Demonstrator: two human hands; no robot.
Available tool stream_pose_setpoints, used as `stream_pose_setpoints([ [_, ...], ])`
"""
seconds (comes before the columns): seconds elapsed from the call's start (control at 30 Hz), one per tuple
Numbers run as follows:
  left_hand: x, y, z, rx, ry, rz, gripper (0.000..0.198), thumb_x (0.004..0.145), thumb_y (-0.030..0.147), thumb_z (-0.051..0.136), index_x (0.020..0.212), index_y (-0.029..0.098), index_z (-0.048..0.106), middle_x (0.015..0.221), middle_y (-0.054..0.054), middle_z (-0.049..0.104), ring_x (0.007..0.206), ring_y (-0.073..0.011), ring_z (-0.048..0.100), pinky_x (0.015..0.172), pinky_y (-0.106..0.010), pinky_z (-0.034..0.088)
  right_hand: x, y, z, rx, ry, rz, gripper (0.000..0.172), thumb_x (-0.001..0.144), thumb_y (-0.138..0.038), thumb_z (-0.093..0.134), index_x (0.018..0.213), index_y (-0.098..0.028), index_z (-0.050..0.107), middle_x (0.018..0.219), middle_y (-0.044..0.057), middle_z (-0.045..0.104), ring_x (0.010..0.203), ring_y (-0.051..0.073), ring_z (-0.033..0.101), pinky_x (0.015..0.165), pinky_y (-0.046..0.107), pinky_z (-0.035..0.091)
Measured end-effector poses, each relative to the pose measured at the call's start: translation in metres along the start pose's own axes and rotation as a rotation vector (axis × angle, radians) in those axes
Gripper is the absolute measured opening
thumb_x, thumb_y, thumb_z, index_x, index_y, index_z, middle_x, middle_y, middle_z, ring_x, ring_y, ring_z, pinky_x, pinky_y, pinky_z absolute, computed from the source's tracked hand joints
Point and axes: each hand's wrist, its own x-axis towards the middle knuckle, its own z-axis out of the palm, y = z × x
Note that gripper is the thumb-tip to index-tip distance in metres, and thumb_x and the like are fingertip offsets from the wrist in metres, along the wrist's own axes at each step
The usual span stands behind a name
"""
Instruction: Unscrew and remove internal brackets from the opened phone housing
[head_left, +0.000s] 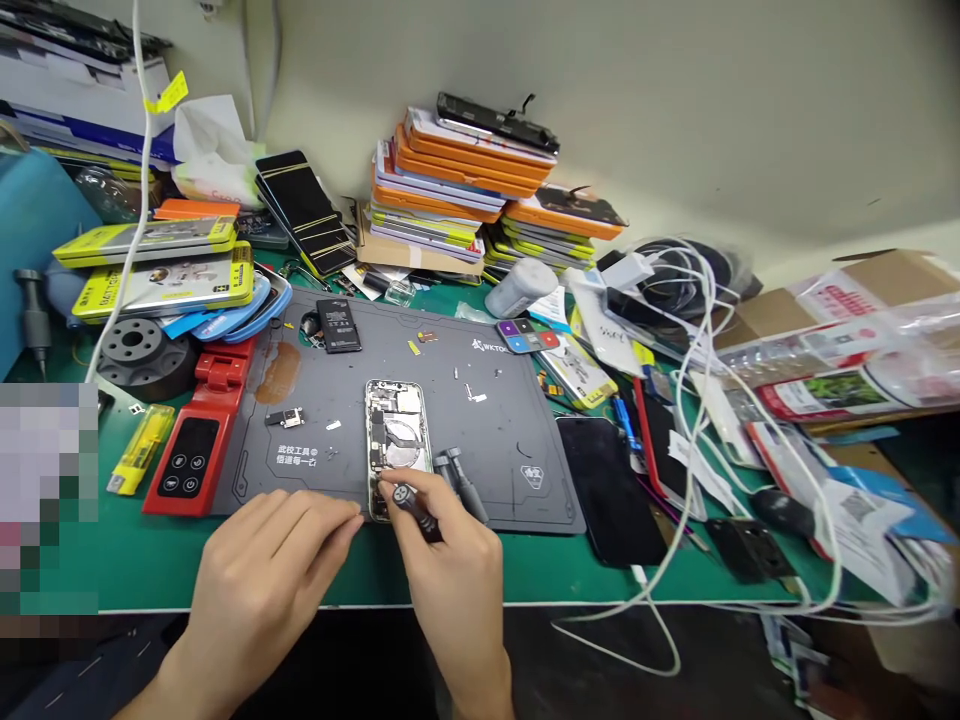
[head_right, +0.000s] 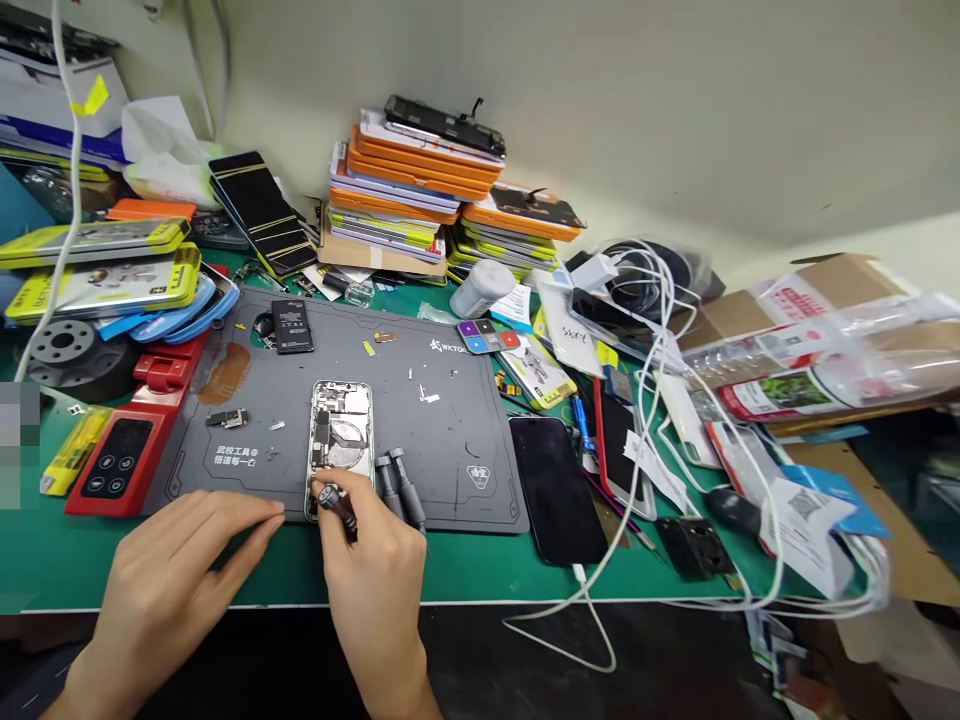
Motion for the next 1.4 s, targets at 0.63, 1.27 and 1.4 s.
stream_pose_setpoints([
  [0.63, 0.0, -0.033, -0.026, 0.43, 0.055, -0.084, 0.013, 0.103, 0.019, 0.072, 0.115, 0.024, 0.074, 0.112, -0.003, 0.075, 0.092, -0.0255, 0.06, 0.088, -0.044, 0.047, 0.015, -0.009, 0.002, 0.022, -0.015, -0.209, 0.025, 0.114, -0.023, 0.061, 0.134, -0.021, 0.076, 0.105, 0.003, 0.083, 0.063, 0.015, 0.072, 0.065, 0.026, 0.059],
  [1.27, 0.006, -0.045, -0.025, 0.454, -0.077, -0.024, 0.027, 0.105, 0.01, 0.062, 0.124, 0.025, 0.072, 0.118, -0.002, 0.078, 0.089, -0.024, 0.064, 0.081, -0.044, 0.044, 0.013, 0.089, -0.062, 0.322, 0.485, 0.208, 0.062, 0.102, -0.031, 0.069, 0.162, -0.04, 0.056, 0.109, 0.009, 0.067, 0.078, 0.019, 0.066, 0.07, 0.037, 0.061],
  [1.4, 0.003, -0.042, -0.027, 0.27, 0.057, -0.074, 0.03, 0.103, 0.009, 0.066, 0.126, 0.028, 0.071, 0.116, -0.002, 0.077, 0.097, -0.0234, 0.068, 0.09, -0.044, 0.052, 0.016, 0.088, -0.049, 0.272, 0.508, 0.066, 0.067, 0.104, -0.028, 0.071, 0.165, -0.034, 0.044, 0.115, 0.009, 0.064, 0.096, 0.025, 0.075, 0.094, 0.05, 0.067],
])
